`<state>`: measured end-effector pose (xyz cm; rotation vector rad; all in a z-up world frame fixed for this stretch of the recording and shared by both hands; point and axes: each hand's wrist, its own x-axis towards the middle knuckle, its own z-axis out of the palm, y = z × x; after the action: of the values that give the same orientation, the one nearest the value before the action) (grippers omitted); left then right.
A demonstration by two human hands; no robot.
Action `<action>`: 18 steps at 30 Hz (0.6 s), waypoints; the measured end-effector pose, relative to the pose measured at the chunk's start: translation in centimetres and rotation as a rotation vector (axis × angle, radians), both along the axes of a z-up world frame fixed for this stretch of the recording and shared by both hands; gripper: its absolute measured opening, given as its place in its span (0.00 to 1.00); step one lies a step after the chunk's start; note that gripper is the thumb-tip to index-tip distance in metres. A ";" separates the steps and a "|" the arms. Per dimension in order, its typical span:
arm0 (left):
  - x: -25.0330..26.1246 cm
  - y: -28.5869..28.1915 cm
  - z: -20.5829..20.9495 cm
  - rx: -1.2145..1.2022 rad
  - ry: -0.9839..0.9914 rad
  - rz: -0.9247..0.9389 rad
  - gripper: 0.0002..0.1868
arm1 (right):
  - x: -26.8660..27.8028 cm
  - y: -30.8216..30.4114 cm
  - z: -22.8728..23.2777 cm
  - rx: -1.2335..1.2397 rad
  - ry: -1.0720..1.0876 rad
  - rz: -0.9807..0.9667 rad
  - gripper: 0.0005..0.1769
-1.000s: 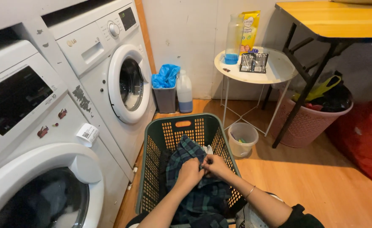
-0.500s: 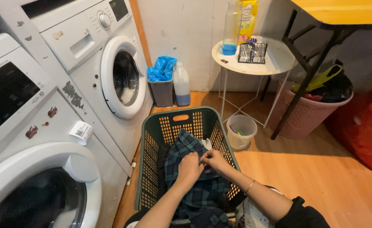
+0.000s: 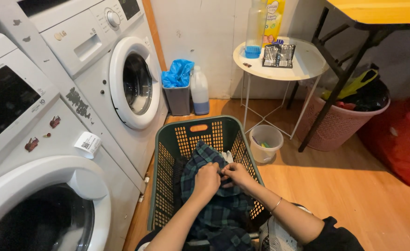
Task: Sorting and inspecting clothes in a laundry basket near washing machines.
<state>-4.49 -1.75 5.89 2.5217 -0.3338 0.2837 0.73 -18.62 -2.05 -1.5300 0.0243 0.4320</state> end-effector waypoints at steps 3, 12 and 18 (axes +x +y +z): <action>0.2 0.6 0.4 -0.034 -0.056 -0.010 0.03 | -0.3 0.2 0.7 0.029 0.007 0.003 0.08; -1.4 0.7 2.4 -0.112 0.100 0.024 0.09 | -0.5 0.2 1.5 0.065 -0.094 0.052 0.07; -1.1 0.6 1.9 -0.050 0.045 0.010 0.08 | 0.0 0.3 0.1 0.015 -0.094 0.072 0.09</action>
<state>-5.63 -1.20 7.81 2.4775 -0.2928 0.2357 0.73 -18.34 -1.92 -1.5378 -0.1076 0.4163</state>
